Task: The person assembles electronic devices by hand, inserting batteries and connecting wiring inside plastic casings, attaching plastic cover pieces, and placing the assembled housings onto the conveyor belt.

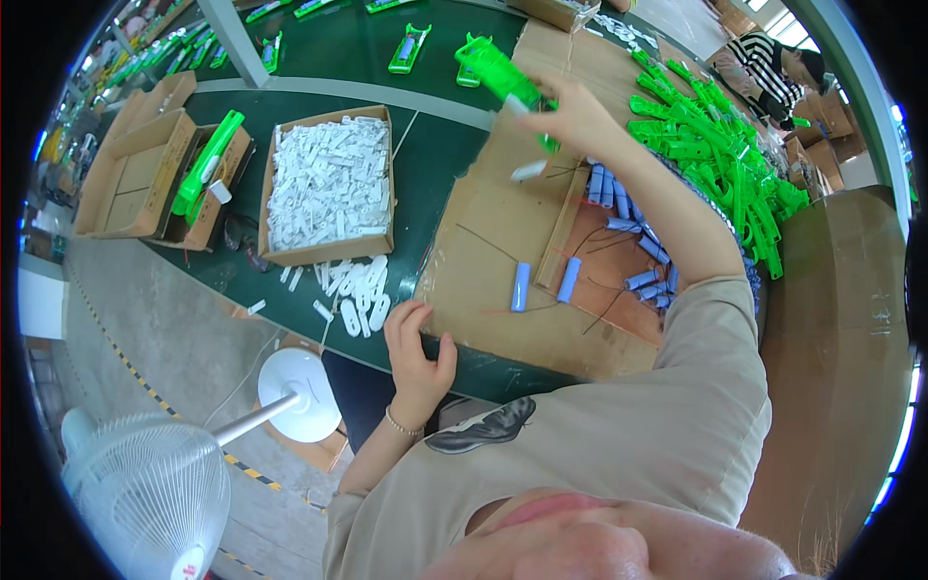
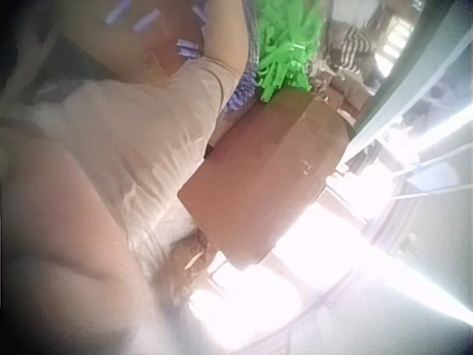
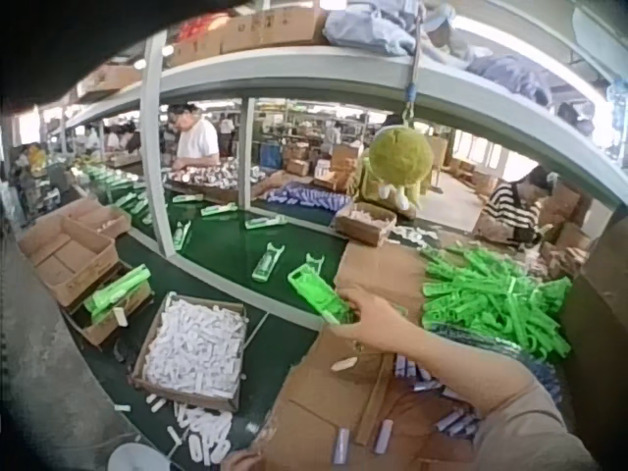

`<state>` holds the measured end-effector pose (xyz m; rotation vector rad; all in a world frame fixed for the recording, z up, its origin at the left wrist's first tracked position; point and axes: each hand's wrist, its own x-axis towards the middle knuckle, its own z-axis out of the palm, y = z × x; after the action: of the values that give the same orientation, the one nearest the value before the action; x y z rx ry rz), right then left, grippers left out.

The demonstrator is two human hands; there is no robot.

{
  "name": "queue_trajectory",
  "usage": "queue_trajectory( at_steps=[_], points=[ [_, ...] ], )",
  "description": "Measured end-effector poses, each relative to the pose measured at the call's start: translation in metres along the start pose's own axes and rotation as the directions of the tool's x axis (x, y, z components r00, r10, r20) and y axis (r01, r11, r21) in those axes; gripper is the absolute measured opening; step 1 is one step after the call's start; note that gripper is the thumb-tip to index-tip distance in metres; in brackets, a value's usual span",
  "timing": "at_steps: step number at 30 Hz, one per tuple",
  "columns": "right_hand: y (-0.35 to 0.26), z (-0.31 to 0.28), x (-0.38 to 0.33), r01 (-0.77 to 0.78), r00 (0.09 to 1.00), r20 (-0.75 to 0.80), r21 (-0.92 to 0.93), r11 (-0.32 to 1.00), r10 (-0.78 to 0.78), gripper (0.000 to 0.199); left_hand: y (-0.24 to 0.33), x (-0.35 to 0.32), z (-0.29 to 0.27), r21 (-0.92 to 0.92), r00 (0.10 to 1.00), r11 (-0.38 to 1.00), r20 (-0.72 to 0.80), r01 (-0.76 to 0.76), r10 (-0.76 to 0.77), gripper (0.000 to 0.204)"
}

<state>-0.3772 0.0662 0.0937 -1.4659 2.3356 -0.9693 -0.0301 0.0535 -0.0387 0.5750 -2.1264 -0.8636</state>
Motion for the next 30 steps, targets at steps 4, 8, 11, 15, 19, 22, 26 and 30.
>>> queue_trajectory(
  at_steps=[4,8,11,15,19,22,26,30],
  points=[
    [-0.071,0.027,-0.088,0.233,0.958,0.124,0.185,0.955,-0.258,0.066,-0.001,0.003,-0.002,-0.475,0.979,0.856,0.074,0.204,-0.192,0.048],
    [-0.107,0.066,-0.143,0.563,0.820,0.065,0.085,0.822,-0.568,0.070,0.026,0.018,-0.012,-0.676,0.998,0.734,0.033,0.061,-0.052,0.055],
    [-0.123,0.084,-0.164,0.497,0.857,0.141,0.031,0.867,-0.496,0.077,0.038,0.015,-0.020,-0.723,0.999,0.690,-0.011,0.025,-0.048,0.057],
    [-0.123,0.101,-0.169,0.468,0.871,-0.104,0.475,0.745,-0.480,0.092,0.053,0.019,-0.036,-0.754,0.992,0.654,-0.117,-0.059,-0.045,0.059],
    [-0.113,0.130,-0.185,-0.181,0.895,0.364,0.825,0.535,-0.259,0.083,0.054,0.024,-0.048,-0.803,0.979,0.565,-0.201,-0.191,0.045,0.055],
    [-0.106,0.139,-0.184,-0.295,0.826,0.498,0.780,0.552,-0.262,0.069,0.055,0.027,-0.058,-0.761,0.955,0.592,-0.293,-0.265,0.050,0.050],
    [-0.112,0.119,-0.183,-0.594,0.716,0.627,0.778,0.203,-0.308,0.040,0.047,0.023,-0.072,-0.547,0.930,0.788,-0.358,-0.284,0.086,0.044],
    [-0.108,0.088,-0.174,-0.603,0.710,0.633,0.773,0.198,-0.310,0.036,0.044,0.020,-0.079,-0.421,0.916,0.857,-0.380,-0.296,0.130,0.042]
  ],
)
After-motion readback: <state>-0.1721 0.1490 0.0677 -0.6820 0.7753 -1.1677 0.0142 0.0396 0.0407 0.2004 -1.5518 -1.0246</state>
